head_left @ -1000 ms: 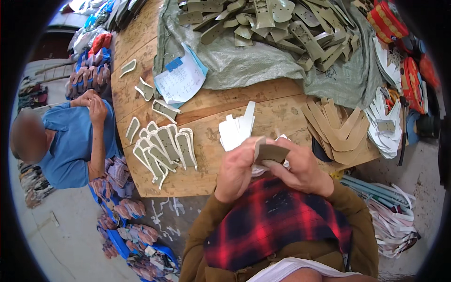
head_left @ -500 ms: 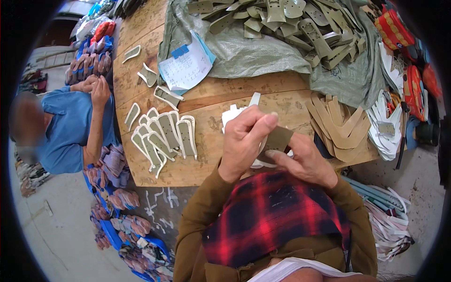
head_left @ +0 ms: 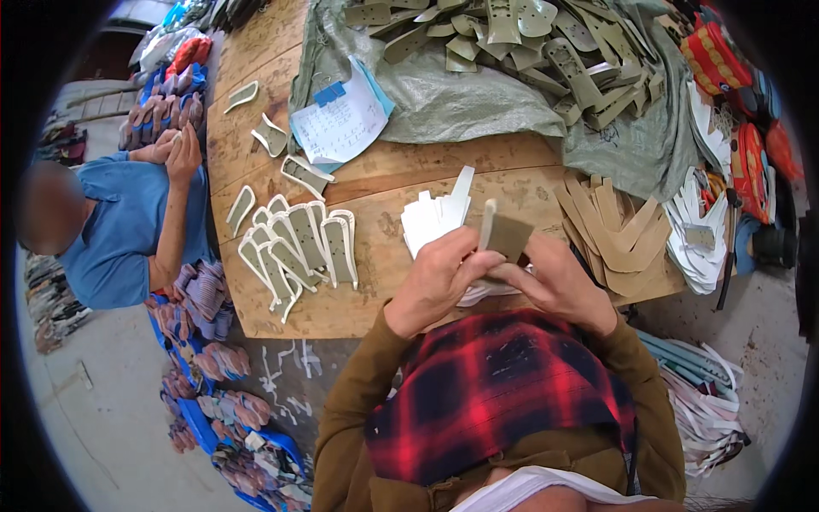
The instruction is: The person repeatedly picks up a white foam insole and a green leather-like upper piece, aligns them, and presses them together. The assembled units are placed on the table to the left. The process is repeated continuously with materials from a large pile on the right.
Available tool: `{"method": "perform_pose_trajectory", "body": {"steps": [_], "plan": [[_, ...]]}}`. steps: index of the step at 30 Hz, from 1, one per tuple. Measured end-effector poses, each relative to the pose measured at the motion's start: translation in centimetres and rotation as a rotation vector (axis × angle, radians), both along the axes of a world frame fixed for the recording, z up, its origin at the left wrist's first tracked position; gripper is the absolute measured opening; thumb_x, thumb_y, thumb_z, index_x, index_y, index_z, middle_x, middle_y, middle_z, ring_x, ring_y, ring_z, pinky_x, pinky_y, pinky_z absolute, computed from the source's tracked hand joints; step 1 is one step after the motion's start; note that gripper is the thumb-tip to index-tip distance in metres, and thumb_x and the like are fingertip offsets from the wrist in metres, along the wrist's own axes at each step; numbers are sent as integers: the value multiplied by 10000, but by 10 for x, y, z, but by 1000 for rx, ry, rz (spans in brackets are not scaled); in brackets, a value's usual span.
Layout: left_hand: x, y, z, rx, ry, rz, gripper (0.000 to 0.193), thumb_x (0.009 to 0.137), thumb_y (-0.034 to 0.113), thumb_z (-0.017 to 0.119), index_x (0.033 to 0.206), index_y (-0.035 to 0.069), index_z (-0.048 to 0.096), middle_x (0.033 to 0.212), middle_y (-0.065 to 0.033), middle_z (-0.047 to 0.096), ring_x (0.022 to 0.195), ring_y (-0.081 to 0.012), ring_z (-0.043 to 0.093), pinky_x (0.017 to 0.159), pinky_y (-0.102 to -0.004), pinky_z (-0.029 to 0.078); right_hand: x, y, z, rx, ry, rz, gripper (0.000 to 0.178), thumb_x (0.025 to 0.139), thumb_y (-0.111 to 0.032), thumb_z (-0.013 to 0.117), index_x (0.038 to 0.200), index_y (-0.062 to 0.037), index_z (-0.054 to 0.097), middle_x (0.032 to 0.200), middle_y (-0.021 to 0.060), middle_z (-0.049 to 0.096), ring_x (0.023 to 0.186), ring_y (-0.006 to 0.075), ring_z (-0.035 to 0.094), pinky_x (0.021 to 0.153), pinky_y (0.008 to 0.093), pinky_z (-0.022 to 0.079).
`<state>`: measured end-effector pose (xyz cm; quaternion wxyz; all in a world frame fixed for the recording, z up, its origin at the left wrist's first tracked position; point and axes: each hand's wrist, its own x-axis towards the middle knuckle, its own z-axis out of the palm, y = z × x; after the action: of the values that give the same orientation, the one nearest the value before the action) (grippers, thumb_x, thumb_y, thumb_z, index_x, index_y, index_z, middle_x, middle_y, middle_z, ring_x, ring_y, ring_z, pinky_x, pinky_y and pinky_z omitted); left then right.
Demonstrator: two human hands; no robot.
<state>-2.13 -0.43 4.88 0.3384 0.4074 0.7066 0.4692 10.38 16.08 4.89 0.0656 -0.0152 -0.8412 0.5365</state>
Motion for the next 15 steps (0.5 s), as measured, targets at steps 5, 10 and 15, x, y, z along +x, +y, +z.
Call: {"method": "perform_pose_trajectory", "body": {"steps": [5,10,15], "plan": [[-4,7,17,92,145,19,360,842,71,701,1189,37,612,1078,-176,671,935,-315,675,763,-353,534,-13,-3,11,109,224,-57,485,806,-100,728,1232,5,522,1107,183,591,947,336,626,812,365,507],[-10,4,-4,397,471,135,368,819,40,694,1171,7,593,1190,-227,637,995,-338,679,817,-366,561,0,-4,9,-396,99,-240,554,874,-180,698,1345,5,471,1223,140,574,1069,221,604,920,328,486],[-1,0,-17,579,483,137,196,836,-29,632,1018,-46,560,1302,-295,536,1072,-375,646,854,-388,572,-4,9,-9,-854,-349,-164,246,975,-189,605,1070,25,679,1008,73,685,952,144,638,866,268,494]]}}
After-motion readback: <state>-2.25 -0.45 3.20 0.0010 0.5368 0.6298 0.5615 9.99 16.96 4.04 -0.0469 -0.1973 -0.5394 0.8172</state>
